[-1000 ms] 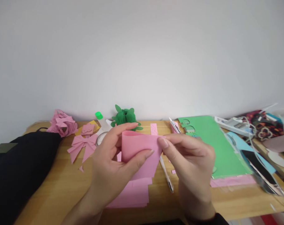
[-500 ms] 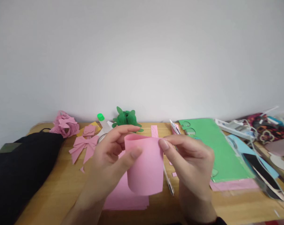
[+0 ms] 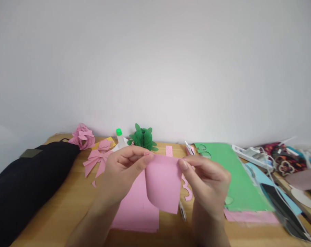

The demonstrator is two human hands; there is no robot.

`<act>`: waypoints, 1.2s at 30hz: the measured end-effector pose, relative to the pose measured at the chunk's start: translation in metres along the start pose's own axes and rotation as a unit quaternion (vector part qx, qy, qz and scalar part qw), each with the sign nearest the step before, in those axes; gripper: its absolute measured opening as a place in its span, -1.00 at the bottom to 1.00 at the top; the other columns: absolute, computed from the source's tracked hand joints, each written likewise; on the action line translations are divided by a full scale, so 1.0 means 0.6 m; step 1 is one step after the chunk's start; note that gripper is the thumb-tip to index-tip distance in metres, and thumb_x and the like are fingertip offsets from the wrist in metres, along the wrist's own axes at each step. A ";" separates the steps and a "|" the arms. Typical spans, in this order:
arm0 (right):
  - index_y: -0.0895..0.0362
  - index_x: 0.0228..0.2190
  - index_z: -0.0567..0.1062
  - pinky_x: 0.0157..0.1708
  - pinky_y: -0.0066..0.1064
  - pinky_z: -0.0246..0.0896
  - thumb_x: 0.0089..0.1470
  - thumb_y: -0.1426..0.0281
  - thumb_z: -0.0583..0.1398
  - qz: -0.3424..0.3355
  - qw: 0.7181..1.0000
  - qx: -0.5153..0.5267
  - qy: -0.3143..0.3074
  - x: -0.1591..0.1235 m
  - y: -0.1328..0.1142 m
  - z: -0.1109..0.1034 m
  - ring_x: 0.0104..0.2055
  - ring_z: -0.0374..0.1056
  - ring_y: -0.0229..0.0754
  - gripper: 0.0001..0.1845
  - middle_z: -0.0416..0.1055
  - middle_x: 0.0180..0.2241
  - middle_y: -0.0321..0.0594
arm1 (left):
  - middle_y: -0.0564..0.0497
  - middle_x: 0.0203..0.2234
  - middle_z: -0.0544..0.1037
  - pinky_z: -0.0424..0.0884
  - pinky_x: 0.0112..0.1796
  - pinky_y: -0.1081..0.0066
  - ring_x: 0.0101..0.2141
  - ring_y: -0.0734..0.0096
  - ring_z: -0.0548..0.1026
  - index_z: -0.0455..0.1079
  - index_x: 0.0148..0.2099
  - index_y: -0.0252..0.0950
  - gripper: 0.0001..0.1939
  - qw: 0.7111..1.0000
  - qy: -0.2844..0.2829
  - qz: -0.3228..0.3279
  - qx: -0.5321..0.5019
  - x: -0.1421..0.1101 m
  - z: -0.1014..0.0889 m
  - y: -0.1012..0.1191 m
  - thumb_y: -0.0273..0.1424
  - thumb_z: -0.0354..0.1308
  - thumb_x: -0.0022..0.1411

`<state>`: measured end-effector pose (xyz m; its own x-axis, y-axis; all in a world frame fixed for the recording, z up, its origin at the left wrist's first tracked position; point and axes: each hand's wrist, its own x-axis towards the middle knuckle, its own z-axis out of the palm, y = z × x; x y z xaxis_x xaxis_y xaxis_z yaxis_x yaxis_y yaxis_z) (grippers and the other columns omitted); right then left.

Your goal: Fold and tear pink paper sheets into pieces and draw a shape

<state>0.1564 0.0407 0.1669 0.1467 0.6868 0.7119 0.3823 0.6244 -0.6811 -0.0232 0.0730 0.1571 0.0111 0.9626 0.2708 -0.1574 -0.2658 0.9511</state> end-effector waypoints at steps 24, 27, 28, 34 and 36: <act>0.04 -0.45 0.58 -0.59 -0.51 0.26 0.02 0.57 0.28 -0.006 0.999 0.046 -0.007 -0.026 -0.025 -0.016 -0.60 0.34 -0.36 -0.83 0.46 -0.60 -0.42 | 0.13 -0.51 0.60 0.43 -0.41 0.57 -0.46 0.52 0.51 0.57 -0.41 -0.15 -0.92 0.997 0.022 0.017 -0.067 -0.048 0.012 0.030 -0.43 0.28 0.12; 0.03 -0.45 0.58 -0.59 -0.52 0.29 0.02 0.55 0.29 0.015 0.999 0.047 0.014 -0.022 -0.017 -0.013 -0.59 0.36 -0.35 -0.84 0.50 -0.58 -0.41 | 0.08 -0.40 0.63 0.46 -0.40 0.56 -0.39 0.47 0.55 0.57 -0.26 -0.15 -0.90 0.995 -0.066 -0.010 -0.070 -0.039 0.009 0.027 -0.34 0.32 0.10; 0.03 -0.45 0.58 -0.59 -0.52 0.30 0.02 0.54 0.29 0.025 0.998 0.047 0.022 -0.022 -0.014 -0.012 -0.59 0.36 -0.35 -0.85 0.51 -0.57 -0.41 | 0.06 -0.37 0.64 0.48 -0.40 0.55 -0.37 0.44 0.56 0.56 -0.22 -0.15 -0.82 0.992 -0.098 -0.023 -0.070 -0.038 0.010 0.027 -0.32 0.35 0.06; 0.05 -0.47 0.59 -0.58 -0.50 0.34 0.01 0.53 0.31 0.067 0.996 0.043 0.039 -0.022 -0.003 -0.006 -0.58 0.38 -0.32 -0.87 0.52 -0.58 -0.38 | 0.05 -0.48 0.60 0.46 -0.51 0.54 -0.48 0.43 0.55 0.53 -0.32 -0.25 -0.92 0.990 -0.118 -0.073 -0.008 -0.036 0.024 0.022 -0.40 0.31 0.07; 0.05 -0.48 0.59 -0.56 -0.48 0.35 0.01 0.52 0.30 0.074 0.995 0.042 0.043 -0.021 0.001 -0.004 -0.57 0.39 -0.31 -0.87 0.52 -0.58 -0.37 | 0.04 -0.47 0.62 0.48 -0.50 0.53 -0.47 0.42 0.56 0.54 -0.31 -0.24 -0.94 0.992 -0.098 -0.080 0.003 -0.035 0.025 0.017 -0.40 0.28 0.11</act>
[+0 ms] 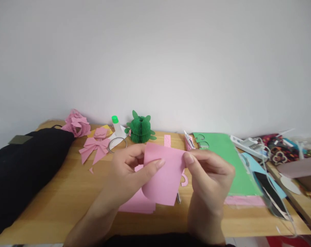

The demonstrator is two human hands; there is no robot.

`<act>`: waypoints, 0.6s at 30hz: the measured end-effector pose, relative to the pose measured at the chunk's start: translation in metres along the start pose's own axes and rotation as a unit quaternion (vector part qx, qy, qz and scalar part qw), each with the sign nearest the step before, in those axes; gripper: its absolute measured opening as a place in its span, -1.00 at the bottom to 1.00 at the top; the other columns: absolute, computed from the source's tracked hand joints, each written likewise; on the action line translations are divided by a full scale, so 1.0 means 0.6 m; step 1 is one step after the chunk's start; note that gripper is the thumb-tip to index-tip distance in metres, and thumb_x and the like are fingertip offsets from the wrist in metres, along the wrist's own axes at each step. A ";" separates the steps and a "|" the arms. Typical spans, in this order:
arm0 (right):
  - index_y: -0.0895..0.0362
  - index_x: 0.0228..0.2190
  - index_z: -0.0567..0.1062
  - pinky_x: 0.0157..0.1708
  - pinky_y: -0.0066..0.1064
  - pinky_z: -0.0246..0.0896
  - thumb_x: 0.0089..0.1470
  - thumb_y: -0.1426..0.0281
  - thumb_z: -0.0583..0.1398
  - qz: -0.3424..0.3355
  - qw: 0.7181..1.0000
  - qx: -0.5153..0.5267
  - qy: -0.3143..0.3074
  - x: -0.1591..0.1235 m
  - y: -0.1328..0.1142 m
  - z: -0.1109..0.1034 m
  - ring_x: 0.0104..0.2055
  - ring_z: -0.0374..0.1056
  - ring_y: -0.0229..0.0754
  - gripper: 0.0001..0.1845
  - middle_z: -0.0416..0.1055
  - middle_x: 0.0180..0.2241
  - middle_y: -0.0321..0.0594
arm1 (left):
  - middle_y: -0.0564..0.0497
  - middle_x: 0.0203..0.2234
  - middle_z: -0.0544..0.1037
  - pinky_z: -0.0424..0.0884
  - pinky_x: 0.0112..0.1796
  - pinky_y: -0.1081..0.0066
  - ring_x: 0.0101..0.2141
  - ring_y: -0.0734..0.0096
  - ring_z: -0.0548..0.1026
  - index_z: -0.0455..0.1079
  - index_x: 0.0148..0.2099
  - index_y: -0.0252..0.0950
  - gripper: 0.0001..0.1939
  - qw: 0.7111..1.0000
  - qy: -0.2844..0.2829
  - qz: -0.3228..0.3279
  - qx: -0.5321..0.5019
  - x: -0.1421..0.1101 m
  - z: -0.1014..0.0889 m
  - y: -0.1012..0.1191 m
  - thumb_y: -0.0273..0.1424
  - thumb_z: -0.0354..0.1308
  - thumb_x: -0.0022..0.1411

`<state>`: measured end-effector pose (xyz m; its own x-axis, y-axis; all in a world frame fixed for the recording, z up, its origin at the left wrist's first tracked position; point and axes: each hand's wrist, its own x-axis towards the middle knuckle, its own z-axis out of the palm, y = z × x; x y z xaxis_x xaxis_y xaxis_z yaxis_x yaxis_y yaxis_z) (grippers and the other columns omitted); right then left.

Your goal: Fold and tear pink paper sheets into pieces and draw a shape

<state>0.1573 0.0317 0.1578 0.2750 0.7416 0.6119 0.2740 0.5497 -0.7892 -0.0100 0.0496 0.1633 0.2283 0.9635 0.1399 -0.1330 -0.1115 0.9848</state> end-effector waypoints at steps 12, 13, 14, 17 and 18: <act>0.07 -0.51 0.58 -0.60 -0.54 0.30 0.01 0.52 0.30 0.034 0.996 0.041 0.069 0.009 0.013 0.000 -0.59 0.36 -0.34 -0.87 0.47 -0.62 -0.38 | 0.11 -0.57 0.61 0.47 -0.54 0.59 -0.54 0.49 0.54 0.54 -0.45 -0.20 -0.93 0.996 0.088 0.025 0.017 0.022 -0.002 -0.012 -0.47 0.35 -0.02; 0.07 -0.51 0.58 -0.61 -0.54 0.30 0.01 0.51 0.30 0.032 0.996 0.040 0.069 0.010 0.013 0.000 -0.59 0.35 -0.34 -0.87 0.47 -0.62 -0.37 | 0.11 -0.58 0.61 0.46 -0.55 0.59 -0.55 0.49 0.54 0.54 -0.46 -0.20 -0.94 0.995 0.095 0.025 0.021 0.023 -0.002 -0.014 -0.46 0.35 -0.03; 0.08 -0.52 0.58 -0.62 -0.53 0.29 0.01 0.51 0.30 0.031 0.997 0.037 0.067 0.010 0.013 0.000 -0.60 0.35 -0.34 -0.87 0.46 -0.62 -0.37 | 0.11 -0.58 0.61 0.46 -0.55 0.58 -0.55 0.49 0.54 0.54 -0.47 -0.20 -0.94 0.995 0.099 0.022 0.024 0.024 -0.003 -0.017 -0.45 0.36 -0.03; 0.08 -0.53 0.58 -0.64 -0.51 0.26 0.03 0.49 0.29 0.026 0.997 0.026 0.061 0.010 0.013 -0.001 -0.60 0.35 -0.32 -0.86 0.46 -0.62 -0.35 | 0.10 -0.58 0.61 0.45 -0.55 0.58 -0.54 0.49 0.54 0.54 -0.47 -0.21 -0.95 0.994 0.105 0.012 0.025 0.023 -0.006 -0.023 -0.43 0.36 -0.01; 0.07 -0.53 0.58 -0.64 -0.51 0.25 0.03 0.48 0.29 0.028 0.998 0.023 0.060 0.010 0.013 -0.001 -0.59 0.35 -0.32 -0.86 0.46 -0.62 -0.35 | 0.09 -0.57 0.61 0.46 -0.54 0.58 -0.54 0.49 0.54 0.54 -0.46 -0.21 -0.95 0.994 0.105 0.011 0.023 0.022 -0.007 -0.023 -0.43 0.36 -0.01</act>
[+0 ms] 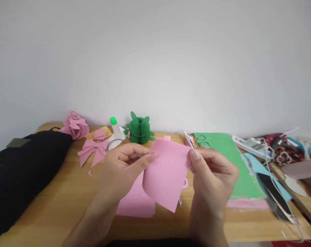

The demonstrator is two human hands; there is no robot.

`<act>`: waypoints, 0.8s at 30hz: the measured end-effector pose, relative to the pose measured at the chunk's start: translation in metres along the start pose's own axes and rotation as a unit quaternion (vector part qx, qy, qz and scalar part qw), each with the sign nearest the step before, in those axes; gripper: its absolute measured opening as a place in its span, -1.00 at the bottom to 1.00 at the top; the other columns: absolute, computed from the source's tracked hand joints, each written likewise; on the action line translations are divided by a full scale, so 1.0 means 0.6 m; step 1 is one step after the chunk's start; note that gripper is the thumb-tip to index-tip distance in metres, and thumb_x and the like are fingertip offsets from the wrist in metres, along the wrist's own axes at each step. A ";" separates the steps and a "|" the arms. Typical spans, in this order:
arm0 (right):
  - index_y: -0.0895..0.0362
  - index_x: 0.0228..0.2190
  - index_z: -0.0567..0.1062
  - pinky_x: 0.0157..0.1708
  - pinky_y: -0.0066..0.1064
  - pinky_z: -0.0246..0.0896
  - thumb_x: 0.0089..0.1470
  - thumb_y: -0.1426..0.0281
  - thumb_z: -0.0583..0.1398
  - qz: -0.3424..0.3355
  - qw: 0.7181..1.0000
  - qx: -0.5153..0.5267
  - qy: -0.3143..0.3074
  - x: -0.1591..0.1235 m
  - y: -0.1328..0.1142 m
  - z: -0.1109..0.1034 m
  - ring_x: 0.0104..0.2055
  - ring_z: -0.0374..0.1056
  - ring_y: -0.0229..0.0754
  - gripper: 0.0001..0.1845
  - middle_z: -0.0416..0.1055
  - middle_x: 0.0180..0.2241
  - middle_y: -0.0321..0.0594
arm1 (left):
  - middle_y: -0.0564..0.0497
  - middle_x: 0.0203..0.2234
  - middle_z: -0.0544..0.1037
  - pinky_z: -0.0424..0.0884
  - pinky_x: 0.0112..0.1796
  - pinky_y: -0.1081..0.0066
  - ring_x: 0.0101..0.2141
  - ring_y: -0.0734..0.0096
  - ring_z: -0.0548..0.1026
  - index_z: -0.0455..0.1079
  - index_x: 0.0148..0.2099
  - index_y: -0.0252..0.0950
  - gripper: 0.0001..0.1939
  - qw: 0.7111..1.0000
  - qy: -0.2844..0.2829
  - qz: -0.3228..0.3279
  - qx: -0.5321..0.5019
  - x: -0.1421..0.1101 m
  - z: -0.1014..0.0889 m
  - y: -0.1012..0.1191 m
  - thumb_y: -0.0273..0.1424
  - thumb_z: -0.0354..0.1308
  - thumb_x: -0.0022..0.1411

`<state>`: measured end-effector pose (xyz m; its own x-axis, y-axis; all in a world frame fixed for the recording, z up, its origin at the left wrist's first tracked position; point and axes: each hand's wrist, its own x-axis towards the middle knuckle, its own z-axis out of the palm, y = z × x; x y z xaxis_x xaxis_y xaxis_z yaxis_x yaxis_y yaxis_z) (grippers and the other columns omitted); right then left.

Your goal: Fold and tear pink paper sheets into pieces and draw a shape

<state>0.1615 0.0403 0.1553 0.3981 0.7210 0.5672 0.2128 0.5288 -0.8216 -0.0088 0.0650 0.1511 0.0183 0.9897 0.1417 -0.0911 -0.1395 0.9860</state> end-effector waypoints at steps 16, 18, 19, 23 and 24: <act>0.07 -0.51 0.58 -0.68 -0.51 0.16 0.03 0.37 0.32 -0.030 0.998 -0.001 0.054 0.002 0.004 -0.006 -0.65 0.26 -0.36 -0.89 0.44 -0.64 -0.37 | 0.11 -0.57 0.58 0.42 -0.54 0.54 -0.54 0.49 0.49 0.53 -0.45 -0.21 -0.97 1.000 -0.022 0.017 -0.016 0.002 0.010 0.000 -0.41 0.31 0.02; 0.06 -0.50 0.58 -0.68 -0.51 0.15 0.03 0.38 0.32 -0.036 0.998 0.006 0.060 0.002 0.004 -0.005 -0.65 0.25 -0.37 -0.91 0.44 -0.64 -0.37 | 0.11 -0.57 0.58 0.43 -0.53 0.54 -0.53 0.49 0.50 0.53 -0.45 -0.20 -0.97 0.999 -0.018 0.018 -0.022 0.002 0.010 0.001 -0.41 0.31 0.02; 0.06 -0.50 0.58 -0.68 -0.51 0.15 0.03 0.38 0.32 -0.039 0.997 0.006 0.063 0.002 0.004 -0.005 -0.65 0.26 -0.37 -0.91 0.44 -0.64 -0.37 | 0.11 -0.57 0.58 0.43 -0.53 0.54 -0.53 0.49 0.50 0.52 -0.45 -0.20 -0.97 0.999 -0.014 0.019 -0.027 0.002 0.010 0.001 -0.41 0.31 0.02; 0.07 -0.51 0.57 -0.67 -0.47 0.16 0.04 0.34 0.31 -0.048 0.997 -0.010 0.064 0.002 0.002 -0.005 -0.66 0.26 -0.35 -0.87 0.42 -0.65 -0.37 | 0.10 -0.58 0.57 0.43 -0.54 0.53 -0.54 0.49 0.49 0.51 -0.45 -0.22 -0.95 0.999 -0.004 0.023 -0.025 0.003 0.012 -0.002 -0.40 0.31 0.03; 0.07 -0.51 0.57 -0.67 -0.47 0.15 0.04 0.33 0.31 -0.051 0.997 -0.015 0.063 0.002 0.002 -0.005 -0.66 0.25 -0.35 -0.87 0.41 -0.66 -0.37 | 0.10 -0.57 0.56 0.43 -0.53 0.52 -0.54 0.48 0.49 0.51 -0.45 -0.22 -0.95 1.000 -0.003 0.022 -0.022 0.003 0.013 -0.003 -0.40 0.30 0.03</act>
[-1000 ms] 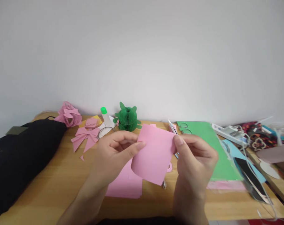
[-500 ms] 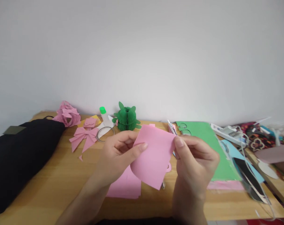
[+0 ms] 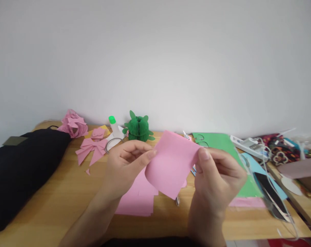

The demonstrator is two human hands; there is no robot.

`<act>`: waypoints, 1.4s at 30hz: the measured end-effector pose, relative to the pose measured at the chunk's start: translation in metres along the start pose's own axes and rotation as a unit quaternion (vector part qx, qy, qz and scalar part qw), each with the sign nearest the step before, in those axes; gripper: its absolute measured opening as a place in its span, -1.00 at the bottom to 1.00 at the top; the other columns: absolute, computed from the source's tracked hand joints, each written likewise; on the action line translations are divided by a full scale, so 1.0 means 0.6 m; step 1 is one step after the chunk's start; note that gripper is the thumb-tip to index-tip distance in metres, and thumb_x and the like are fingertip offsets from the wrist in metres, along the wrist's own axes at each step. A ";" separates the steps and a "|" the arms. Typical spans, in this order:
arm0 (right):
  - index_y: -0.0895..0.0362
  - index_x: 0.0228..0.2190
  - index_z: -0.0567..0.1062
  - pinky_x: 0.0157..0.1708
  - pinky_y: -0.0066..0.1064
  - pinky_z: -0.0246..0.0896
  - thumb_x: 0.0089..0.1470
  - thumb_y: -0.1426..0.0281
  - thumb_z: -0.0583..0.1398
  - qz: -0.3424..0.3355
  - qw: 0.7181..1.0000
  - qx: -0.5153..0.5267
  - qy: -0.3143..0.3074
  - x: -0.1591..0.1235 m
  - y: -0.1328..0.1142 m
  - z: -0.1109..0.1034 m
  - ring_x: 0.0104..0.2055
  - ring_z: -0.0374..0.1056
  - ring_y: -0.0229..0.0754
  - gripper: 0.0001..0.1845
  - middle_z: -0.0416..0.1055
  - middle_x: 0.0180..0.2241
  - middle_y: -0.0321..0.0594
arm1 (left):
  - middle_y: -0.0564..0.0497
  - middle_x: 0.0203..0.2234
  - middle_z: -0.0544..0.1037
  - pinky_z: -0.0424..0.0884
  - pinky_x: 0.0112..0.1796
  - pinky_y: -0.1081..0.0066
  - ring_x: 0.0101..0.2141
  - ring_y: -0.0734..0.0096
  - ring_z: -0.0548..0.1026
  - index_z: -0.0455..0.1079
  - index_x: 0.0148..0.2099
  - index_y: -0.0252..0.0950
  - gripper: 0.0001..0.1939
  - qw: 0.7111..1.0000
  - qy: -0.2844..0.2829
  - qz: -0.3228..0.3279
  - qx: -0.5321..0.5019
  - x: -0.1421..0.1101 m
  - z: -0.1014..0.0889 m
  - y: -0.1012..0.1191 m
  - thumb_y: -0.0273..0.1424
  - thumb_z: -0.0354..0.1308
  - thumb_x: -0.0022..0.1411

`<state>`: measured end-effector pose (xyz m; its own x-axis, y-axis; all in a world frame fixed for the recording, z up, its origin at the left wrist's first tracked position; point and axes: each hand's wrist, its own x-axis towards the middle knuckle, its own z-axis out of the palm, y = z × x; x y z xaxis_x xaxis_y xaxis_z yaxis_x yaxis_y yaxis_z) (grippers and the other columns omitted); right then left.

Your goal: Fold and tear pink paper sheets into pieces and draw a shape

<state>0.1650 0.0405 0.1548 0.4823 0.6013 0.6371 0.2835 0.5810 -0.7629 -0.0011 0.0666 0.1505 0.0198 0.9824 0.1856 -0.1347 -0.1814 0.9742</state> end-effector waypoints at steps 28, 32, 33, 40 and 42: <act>0.14 -0.49 0.54 -0.68 -0.46 -0.05 0.04 0.51 0.26 -0.184 0.982 0.036 0.003 -0.001 0.005 0.011 -0.69 0.08 -0.37 -0.90 0.24 -0.71 -0.42 | 0.12 -0.51 0.57 0.46 -0.48 0.52 -0.47 0.47 0.51 0.46 -0.40 -0.19 -0.92 0.997 -0.012 0.068 0.028 -0.013 -0.012 0.027 -0.48 0.22 0.11; 0.14 -0.48 0.54 -0.69 -0.49 -0.01 0.05 0.53 0.25 -0.143 0.988 0.040 -0.035 -0.001 0.011 0.000 -0.67 0.14 -0.37 -0.89 0.27 -0.70 -0.41 | 0.17 -0.48 0.57 0.44 -0.42 0.55 -0.48 0.54 0.48 0.47 -0.39 -0.16 -0.89 0.989 -0.068 0.074 0.108 0.000 -0.025 0.049 -0.45 0.18 0.18; 0.13 -0.49 0.54 -0.70 -0.49 -0.01 0.06 0.52 0.25 -0.125 0.991 0.037 -0.042 -0.001 0.014 -0.003 -0.67 0.14 -0.37 -0.88 0.28 -0.70 -0.41 | 0.17 -0.48 0.56 0.42 -0.42 0.56 -0.49 0.57 0.46 0.47 -0.39 -0.17 -0.88 0.985 -0.090 0.075 0.128 0.007 -0.028 0.055 -0.45 0.17 0.18; 0.11 -0.50 0.55 -0.64 -0.49 0.07 0.04 0.49 0.28 -0.001 0.999 0.033 -0.018 -0.017 0.022 -0.008 -0.67 0.18 -0.38 -0.90 0.30 -0.70 -0.42 | 0.12 -0.56 0.54 0.33 -0.51 0.56 -0.53 0.52 0.46 0.47 -0.42 -0.23 -0.88 0.963 -0.203 0.016 0.175 0.066 -0.031 0.087 -0.36 0.16 0.14; 0.11 -0.50 0.55 -0.63 -0.49 0.07 0.05 0.48 0.28 0.031 0.999 0.044 -0.003 -0.025 0.022 -0.004 -0.66 0.18 -0.38 -0.89 0.31 -0.69 -0.41 | 0.11 -0.58 0.54 0.32 -0.52 0.55 -0.53 0.50 0.45 0.46 -0.43 -0.23 -0.87 0.958 -0.211 0.003 0.192 0.075 -0.029 0.092 -0.33 0.16 0.12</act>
<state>0.1635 0.0375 0.1349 0.4911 0.6413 0.5895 0.1797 0.5876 -0.7890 -0.0248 0.1013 0.2101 0.4300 0.8907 0.1478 0.2377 -0.2697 0.9331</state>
